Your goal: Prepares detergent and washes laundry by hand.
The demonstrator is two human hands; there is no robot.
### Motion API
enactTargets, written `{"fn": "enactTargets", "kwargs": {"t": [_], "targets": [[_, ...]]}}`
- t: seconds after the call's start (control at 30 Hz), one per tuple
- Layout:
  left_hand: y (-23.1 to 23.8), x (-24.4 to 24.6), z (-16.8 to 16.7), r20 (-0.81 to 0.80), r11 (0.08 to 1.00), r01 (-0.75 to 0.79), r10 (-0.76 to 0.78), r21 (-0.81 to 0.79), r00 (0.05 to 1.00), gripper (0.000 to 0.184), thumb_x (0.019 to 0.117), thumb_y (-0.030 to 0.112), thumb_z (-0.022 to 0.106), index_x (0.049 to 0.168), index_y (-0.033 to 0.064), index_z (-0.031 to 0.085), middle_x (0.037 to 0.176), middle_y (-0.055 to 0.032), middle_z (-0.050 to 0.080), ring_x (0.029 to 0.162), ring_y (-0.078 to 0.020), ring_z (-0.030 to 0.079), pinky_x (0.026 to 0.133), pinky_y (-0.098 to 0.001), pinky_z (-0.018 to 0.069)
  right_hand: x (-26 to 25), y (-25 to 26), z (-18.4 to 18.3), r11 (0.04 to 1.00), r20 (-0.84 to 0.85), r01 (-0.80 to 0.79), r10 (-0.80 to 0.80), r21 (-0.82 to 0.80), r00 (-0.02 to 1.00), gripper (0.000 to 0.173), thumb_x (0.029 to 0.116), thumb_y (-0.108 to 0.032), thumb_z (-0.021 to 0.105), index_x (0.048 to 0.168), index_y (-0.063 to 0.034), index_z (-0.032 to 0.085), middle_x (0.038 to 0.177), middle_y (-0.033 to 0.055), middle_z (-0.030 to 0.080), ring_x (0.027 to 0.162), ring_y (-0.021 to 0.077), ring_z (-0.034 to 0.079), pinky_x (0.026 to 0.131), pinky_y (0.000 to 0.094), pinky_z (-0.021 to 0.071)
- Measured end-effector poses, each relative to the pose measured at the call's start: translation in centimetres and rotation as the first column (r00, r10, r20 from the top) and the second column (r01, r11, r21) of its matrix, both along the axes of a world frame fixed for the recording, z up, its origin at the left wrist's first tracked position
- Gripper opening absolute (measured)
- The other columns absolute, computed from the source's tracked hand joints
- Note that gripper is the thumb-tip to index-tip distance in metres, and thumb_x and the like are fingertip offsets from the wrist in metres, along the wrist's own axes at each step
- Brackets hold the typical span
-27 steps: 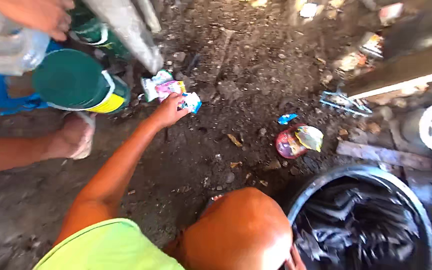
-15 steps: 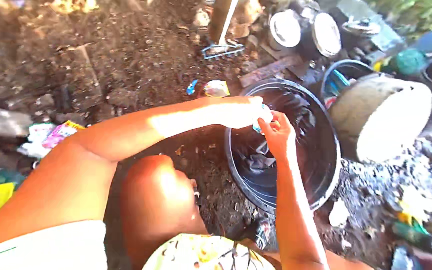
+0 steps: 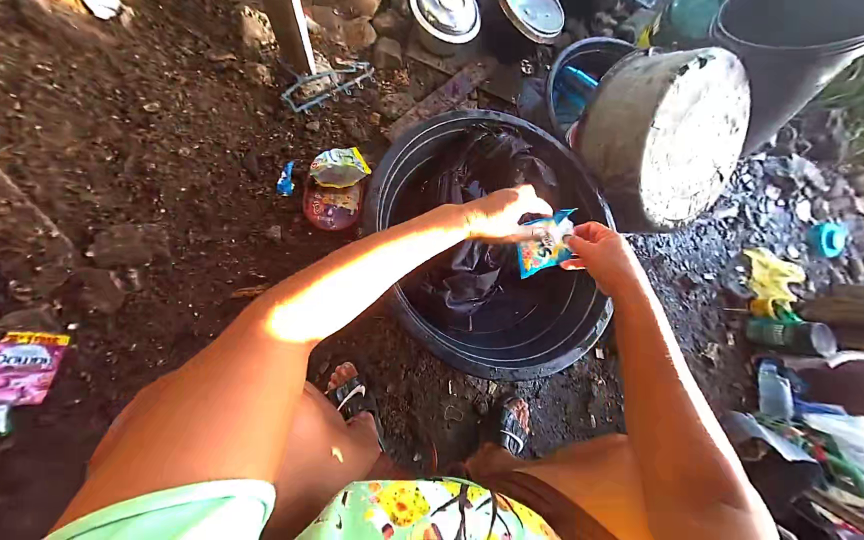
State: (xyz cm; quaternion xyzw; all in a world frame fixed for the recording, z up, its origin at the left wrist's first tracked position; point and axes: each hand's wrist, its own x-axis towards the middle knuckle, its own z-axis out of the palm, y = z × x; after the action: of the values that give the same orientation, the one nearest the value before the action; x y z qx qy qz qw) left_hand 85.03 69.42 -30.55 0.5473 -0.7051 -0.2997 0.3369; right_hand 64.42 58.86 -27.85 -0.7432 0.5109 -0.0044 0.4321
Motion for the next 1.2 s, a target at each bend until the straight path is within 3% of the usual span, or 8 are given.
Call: {"fn": "enactTargets", "kwargs": {"t": [0.13,0.23,0.33,0.5,0.63,0.8,1.1,1.2], "targets": [[-2.4,2.4,-4.8,0.068,0.855,-0.443,0.442,0.270,0.895,0.074,0.0961,0.038,0.071,0.154,0.0010,0.043,0.151,-0.0283,0.045,0.140,-0.0453,0.045,0.111,-0.0655,0.0393,-3.9,-3.1,2.7,0.987,-0.149,-0.068,0.046,-0.143,0.988,0.029,0.1032,-0.018,0.060,0.123,0.0038,0.062,0.112,0.0257,0.067,0.091,0.0368,0.068,0.082,0.0595,0.0548],[-2.9,5.1,-9.4,0.092,0.513,-0.706,0.774,0.488,0.626,0.107,0.0864,0.062,0.073,0.158,-0.0035,0.028,0.158,-0.0361,0.031,0.146,-0.0539,0.032,0.113,-0.0731,0.0301,-6.1,-4.0,4.9,0.968,-0.196,-0.030,-0.021,-0.250,0.980,0.028,0.1042,-0.020,0.060,0.122,0.0020,0.064,0.114,0.0260,0.067,0.096,0.0397,0.067,0.085,0.0626,0.0519],[-4.3,5.0,-14.3,0.091,0.232,-0.734,0.924,0.639,0.372,0.133,0.0757,0.078,0.072,0.161,-0.0054,0.013,0.162,-0.0355,0.023,0.149,-0.0491,0.030,0.119,-0.0635,0.0306,-7.3,-4.4,6.7,0.952,-0.182,-0.025,-0.032,-0.304,0.983,0.027,0.1047,-0.019,0.059,0.120,0.0021,0.064,0.112,0.0244,0.067,0.096,0.0368,0.066,0.086,0.0603,0.0508],[-6.2,-4.2,-19.5,0.177,0.253,-0.743,0.877,0.620,0.447,0.134,0.0672,0.063,0.089,0.160,-0.0047,0.019,0.153,-0.0353,0.038,0.143,-0.0501,0.039,0.114,-0.0662,0.0356,-9.6,-6.4,5.8,0.958,-0.031,0.045,-0.056,-0.284,0.998,0.023,0.1020,-0.020,0.063,0.114,-0.0006,0.065,0.099,0.0152,0.068,0.080,0.0222,0.065,0.076,0.0487,0.0543],[-5.9,-8.1,-18.1,0.291,0.222,-0.711,0.801,0.668,0.523,0.104,0.0810,0.043,0.086,0.153,-0.0079,0.032,0.144,-0.0344,0.049,0.130,-0.0496,0.053,0.104,-0.0633,0.0475,-10.1,-8.7,3.5,0.971,0.059,0.045,-0.032,-0.234,0.998,0.022,0.1003,-0.019,0.065,0.113,-0.0019,0.065,0.092,0.0092,0.067,0.068,0.0133,0.063,0.067,0.0374,0.0563],[-3.9,-6.4,-17.0,0.121,0.270,-0.651,0.863,0.709,0.490,0.086,0.0803,0.041,0.087,0.142,-0.0045,0.049,0.127,-0.0328,0.062,0.119,-0.0506,0.060,0.098,-0.0711,0.0469,-11.0,-9.0,4.3,0.961,0.046,0.049,-0.038,-0.271,0.998,0.026,0.1020,-0.023,0.064,0.116,-0.0010,0.064,0.096,0.0135,0.067,0.071,0.0188,0.062,0.070,0.0456,0.0544],[-0.2,-0.3,-7.6,0.159,0.265,-0.745,0.882,0.612,0.444,0.063,0.0832,0.035,0.086,0.131,0.0001,0.062,0.121,-0.0261,0.067,0.118,-0.0445,0.063,0.100,-0.0694,0.0463,-12.6,-9.1,4.8,0.948,0.005,0.064,-0.066,-0.312,0.998,0.029,0.1043,-0.032,0.060,0.117,-0.0052,0.062,0.096,0.0127,0.066,0.066,0.0196,0.062,0.065,0.0456,0.0560],[2.2,1.2,-3.0,0.237,0.244,-0.825,0.882,0.510,0.407,0.060,0.0866,0.033,0.083,0.130,-0.0031,0.062,0.120,-0.0297,0.066,0.116,-0.0481,0.062,0.098,-0.0726,0.0452,-10.8,-9.4,3.4,0.965,-0.021,0.056,-0.064,-0.258,0.998,0.029,0.1037,-0.025,0.060,0.118,0.0002,0.062,0.103,0.0217,0.067,0.079,0.0323,0.066,0.074,0.0585,0.0538]]}}
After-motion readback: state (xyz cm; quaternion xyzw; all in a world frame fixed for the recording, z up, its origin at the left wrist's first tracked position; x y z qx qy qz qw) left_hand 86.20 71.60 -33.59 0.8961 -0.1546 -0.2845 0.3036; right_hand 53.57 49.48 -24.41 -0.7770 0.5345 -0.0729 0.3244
